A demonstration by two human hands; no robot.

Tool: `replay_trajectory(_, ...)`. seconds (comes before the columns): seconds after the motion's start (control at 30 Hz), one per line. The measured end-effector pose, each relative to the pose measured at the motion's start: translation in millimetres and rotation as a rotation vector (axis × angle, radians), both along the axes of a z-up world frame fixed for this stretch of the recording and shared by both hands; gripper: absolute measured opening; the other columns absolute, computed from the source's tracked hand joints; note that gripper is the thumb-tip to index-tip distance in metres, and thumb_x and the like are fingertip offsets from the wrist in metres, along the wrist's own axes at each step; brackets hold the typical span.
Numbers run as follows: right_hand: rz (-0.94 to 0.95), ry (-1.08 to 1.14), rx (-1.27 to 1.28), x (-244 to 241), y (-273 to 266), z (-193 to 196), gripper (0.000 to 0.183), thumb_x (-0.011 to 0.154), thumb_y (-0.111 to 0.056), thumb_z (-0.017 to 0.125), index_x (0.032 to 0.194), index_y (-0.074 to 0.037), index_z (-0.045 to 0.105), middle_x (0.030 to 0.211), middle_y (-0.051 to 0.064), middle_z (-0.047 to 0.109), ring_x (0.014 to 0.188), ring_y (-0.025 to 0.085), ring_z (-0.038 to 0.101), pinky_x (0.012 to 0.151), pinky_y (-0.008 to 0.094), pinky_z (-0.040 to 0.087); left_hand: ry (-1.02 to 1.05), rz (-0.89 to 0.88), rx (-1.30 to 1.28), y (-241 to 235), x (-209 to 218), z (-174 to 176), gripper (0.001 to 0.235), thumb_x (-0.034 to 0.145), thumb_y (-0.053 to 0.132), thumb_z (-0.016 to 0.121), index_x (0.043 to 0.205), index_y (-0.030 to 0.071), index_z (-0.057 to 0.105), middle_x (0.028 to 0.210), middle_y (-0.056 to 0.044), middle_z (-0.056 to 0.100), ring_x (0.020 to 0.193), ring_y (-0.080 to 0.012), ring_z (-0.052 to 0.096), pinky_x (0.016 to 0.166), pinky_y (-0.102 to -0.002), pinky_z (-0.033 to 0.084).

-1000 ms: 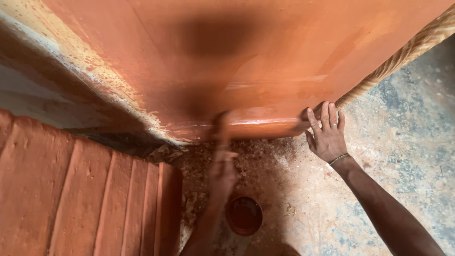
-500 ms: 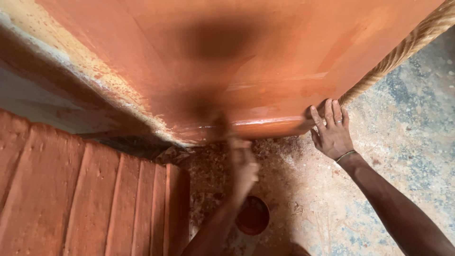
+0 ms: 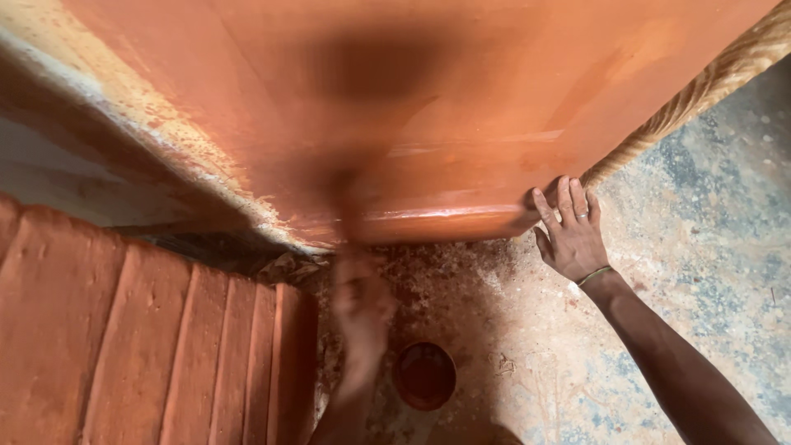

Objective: The person paints the lower edge of a wall using a paintbrush and a small container of reddish-brown paint. They repeatedly dip the brush and apply paint along the baseboard area, occasionally touching the wall with their left hand to steady the brush or wipe excess paint.

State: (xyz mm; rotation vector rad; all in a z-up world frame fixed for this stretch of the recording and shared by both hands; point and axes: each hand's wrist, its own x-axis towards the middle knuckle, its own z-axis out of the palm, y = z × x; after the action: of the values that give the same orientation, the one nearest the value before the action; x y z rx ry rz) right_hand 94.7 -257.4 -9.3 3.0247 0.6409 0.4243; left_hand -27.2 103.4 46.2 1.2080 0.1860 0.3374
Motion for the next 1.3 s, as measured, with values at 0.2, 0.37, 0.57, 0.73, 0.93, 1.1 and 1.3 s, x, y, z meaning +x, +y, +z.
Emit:
replay_trajectory(0.2, 0.027, -0.018, 0.068, 2, 4, -8, 0.076, 0.097, -0.035, 0.050, 0.164, -0.015, 0.021, 0.163, 0.039, 0.018, 0.155, 0.052, 0.014, 0.125, 0.062, 0.012, -0.047, 0.359, -0.062, 43, 3, 26, 0.050, 0.114, 0.019, 0.042, 0.163, 0.016, 0.034, 0.085, -0.005, 0.054, 0.050, -0.0023, 0.041, 0.036, -0.019, 0.035)
replay_trajectory(0.37, 0.006, 0.005, 0.041, 2, 4, -11, 0.075, 0.097, -0.037, 0.047, 0.164, -0.013, 0.021, 0.163, 0.040, 0.015, 0.155, 0.051, 0.012, 0.125, 0.061, 0.011, 0.151, -0.038, 0.207, -26, 21, 54, 0.060, 0.107, 0.026, 0.033, 0.161, 0.025, 0.009, 0.089, -0.003, 0.056, 0.046, -0.0032, 0.044, 0.030, -0.018, 0.037)
replay_trajectory(0.57, 0.063, -0.048, 0.102, 5, 2, -11, 0.068, 0.099, -0.036, 0.045, 0.157, -0.010, 0.022, 0.165, 0.039, 0.017, 0.157, 0.052, 0.013, 0.126, 0.062, 0.012, -0.412, -0.443, 0.362, -126, 23, 50, 0.044, 0.110, 0.007, 0.043, 0.150, -0.008, 0.029, 0.141, -0.021, 0.051, 0.104, -0.0164, 0.058, 0.083, -0.034, 0.056)
replay_trajectory(0.73, -0.058, 0.088, -0.112, 5, 3, -11, 0.080, 0.096, -0.038, 0.049, 0.166, -0.017, 0.016, 0.165, 0.033, 0.015, 0.156, 0.045, 0.012, 0.126, 0.059, 0.011, -0.211, -0.666, 0.203, -107, 51, 64, 0.029, 0.122, 0.021, 0.046, 0.138, -0.003, 0.043, 0.089, -0.015, 0.054, 0.064, -0.0082, 0.045, 0.051, -0.024, 0.044)
replay_trajectory(0.93, -0.060, 0.029, -0.090, 11, -1, -15, 0.075, 0.098, -0.040, 0.047, 0.164, -0.021, 0.016, 0.164, 0.036, 0.015, 0.155, 0.047, 0.013, 0.126, 0.056, 0.011, -0.124, -0.310, -0.107, -19, 9, 90, 0.049, 0.113, 0.023, 0.043, 0.161, 0.015, 0.039, 0.070, 0.003, 0.054, 0.048, -0.0018, 0.034, 0.037, -0.018, 0.031)
replay_trajectory(1.1, -0.011, 0.016, -0.020, 7, -5, -17, 0.074, 0.099, -0.037, 0.047, 0.165, -0.017, 0.019, 0.163, 0.038, 0.018, 0.154, 0.050, 0.016, 0.127, 0.058, 0.012, -0.276, 0.175, -0.102, 19, 0, 95, 0.047, 0.113, 0.014, 0.039, 0.159, 0.020, 0.035, 0.071, 0.004, 0.052, 0.049, -0.0044, 0.040, 0.036, -0.019, 0.037)
replay_trajectory(1.3, 0.005, 0.001, 0.015, 6, 0, -11, 0.074, 0.098, -0.038, 0.047, 0.164, -0.016, 0.021, 0.163, 0.038, 0.017, 0.155, 0.051, 0.015, 0.127, 0.058, 0.013, -0.043, 0.050, 0.021, -23, 27, 89, 0.052, 0.112, 0.016, 0.040, 0.163, 0.015, 0.029, 0.072, 0.002, 0.048, 0.049, -0.0033, 0.039, 0.036, -0.018, 0.035)
